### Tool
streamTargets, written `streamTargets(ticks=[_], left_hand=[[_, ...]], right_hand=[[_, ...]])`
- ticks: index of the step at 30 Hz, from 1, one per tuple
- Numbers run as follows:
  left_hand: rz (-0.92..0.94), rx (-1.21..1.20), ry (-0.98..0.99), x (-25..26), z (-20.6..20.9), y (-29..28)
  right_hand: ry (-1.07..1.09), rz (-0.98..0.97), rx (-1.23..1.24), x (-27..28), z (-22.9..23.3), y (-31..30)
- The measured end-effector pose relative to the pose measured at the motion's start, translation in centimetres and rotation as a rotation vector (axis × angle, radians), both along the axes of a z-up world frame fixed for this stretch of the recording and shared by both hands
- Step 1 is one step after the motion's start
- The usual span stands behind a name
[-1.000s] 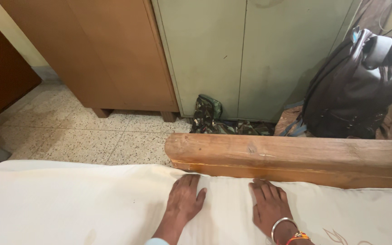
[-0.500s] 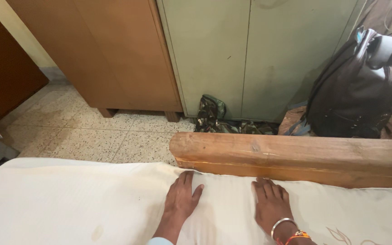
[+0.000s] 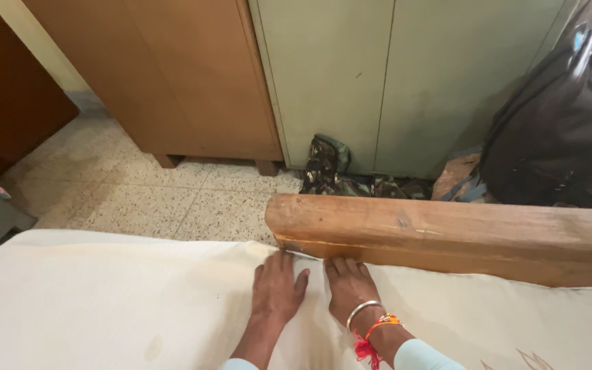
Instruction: The person smooths a white fitted sheet over a mattress and tucks the edges under the mattress along the sides and corners. The person works around the wooden bed frame, adjusting the sheet to fit snugly.
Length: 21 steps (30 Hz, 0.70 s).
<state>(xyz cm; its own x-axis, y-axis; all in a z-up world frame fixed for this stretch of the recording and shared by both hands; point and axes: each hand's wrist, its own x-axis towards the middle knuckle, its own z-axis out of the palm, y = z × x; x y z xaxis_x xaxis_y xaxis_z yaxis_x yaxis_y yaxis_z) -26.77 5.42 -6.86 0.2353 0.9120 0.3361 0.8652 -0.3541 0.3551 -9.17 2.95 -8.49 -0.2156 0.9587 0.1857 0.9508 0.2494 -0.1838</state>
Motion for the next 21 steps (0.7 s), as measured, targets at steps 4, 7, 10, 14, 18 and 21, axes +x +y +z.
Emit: streamTargets(ticks=[4, 7, 10, 14, 18, 21], left_hand=[[-0.011, 0.112, -0.077, -1.4, -1.1, 0.7], [-0.058, 0.048, -0.088, -2.9, -2.3, 1.5], [-0.090, 0.011, -0.005, -4.2, -3.4, 2.1], [-0.099, 0.032, 0.003, -4.6, -4.2, 3.0], [-0.053, -0.069, 0.013, -4.1, -3.8, 3.5], [-0.089, -0.013, 0.017, -4.1, -3.0, 3.2]], right_hand=[[-0.173, -0.056, -0.013, -1.4, 0.5, -0.2], [-0.324, -0.070, -0.125, -2.7, 1.8, 0.7], [-0.430, -0.111, -0.247, -4.3, 2.4, 1.7], [-0.398, -0.092, -0.199, -4.1, 1.4, 1.8], [-0.266, -0.043, 0.146, -3.3, -1.2, 0.3], [-0.176, 0.101, 0.306, -2.8, -2.4, 0.8]])
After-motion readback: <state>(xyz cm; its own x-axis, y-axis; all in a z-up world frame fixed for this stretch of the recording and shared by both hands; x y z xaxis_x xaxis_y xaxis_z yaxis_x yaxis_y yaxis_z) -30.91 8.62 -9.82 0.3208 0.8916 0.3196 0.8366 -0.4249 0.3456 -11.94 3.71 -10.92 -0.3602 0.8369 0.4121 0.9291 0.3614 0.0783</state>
